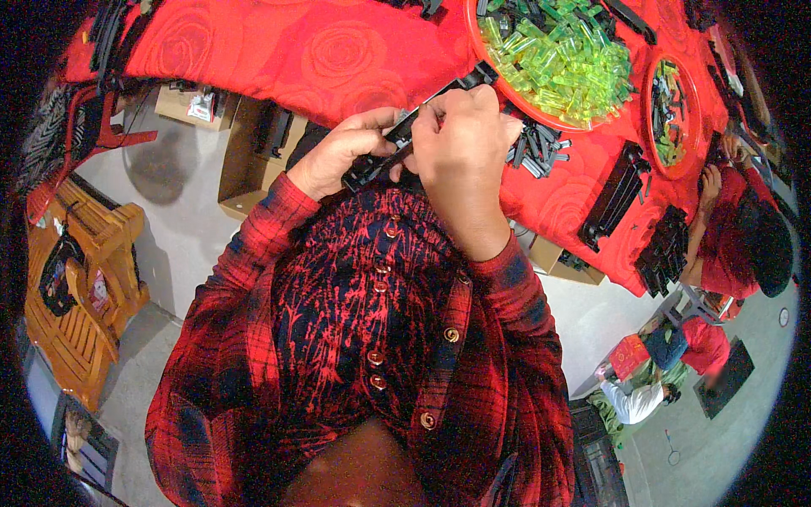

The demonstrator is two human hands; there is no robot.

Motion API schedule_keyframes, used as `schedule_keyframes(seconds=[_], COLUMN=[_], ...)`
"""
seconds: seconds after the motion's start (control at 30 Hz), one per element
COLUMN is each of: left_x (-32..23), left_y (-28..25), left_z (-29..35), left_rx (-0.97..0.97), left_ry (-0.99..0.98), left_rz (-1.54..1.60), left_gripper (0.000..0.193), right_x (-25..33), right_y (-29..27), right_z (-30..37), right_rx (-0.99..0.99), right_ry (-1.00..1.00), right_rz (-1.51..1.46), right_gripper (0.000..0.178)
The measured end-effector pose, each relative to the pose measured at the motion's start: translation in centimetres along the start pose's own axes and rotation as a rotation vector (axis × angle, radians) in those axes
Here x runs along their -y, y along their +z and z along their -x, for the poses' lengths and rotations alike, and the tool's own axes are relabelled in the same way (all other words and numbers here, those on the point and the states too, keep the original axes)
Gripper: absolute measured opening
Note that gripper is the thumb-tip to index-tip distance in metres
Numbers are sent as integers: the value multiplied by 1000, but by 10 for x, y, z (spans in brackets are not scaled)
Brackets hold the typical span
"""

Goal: The person assembles toy components by inserting small plastic pieces into black plastic frames by hand. The person sorts through a pile of black plastic frames on the table and assembles more frames.

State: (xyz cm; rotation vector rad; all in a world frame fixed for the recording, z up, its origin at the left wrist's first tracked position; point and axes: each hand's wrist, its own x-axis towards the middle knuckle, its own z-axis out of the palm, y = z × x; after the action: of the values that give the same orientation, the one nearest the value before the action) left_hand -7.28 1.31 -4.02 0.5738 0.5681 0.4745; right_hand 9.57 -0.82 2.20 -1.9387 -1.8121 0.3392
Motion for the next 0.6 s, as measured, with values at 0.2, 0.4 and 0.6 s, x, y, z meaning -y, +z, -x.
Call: schedule_keyframes(seconds=[0.2,0.4,0.6], left_x=[-1,-1,2], left_y=[2,3,-1], left_z=[0,0,0], left_rx=[1,7,44], left_ry=[1,-13,14], left_rz=[7,14,-8], left_gripper=[33,35,29], right_x=[0,-1,1], right_y=[-3,0,1], right_z=[-3,-4,-5], right_rx=[31,55,63], right_ry=[26,-3,20], right_rz=[-1,122,161], right_gripper=[11,9,8])
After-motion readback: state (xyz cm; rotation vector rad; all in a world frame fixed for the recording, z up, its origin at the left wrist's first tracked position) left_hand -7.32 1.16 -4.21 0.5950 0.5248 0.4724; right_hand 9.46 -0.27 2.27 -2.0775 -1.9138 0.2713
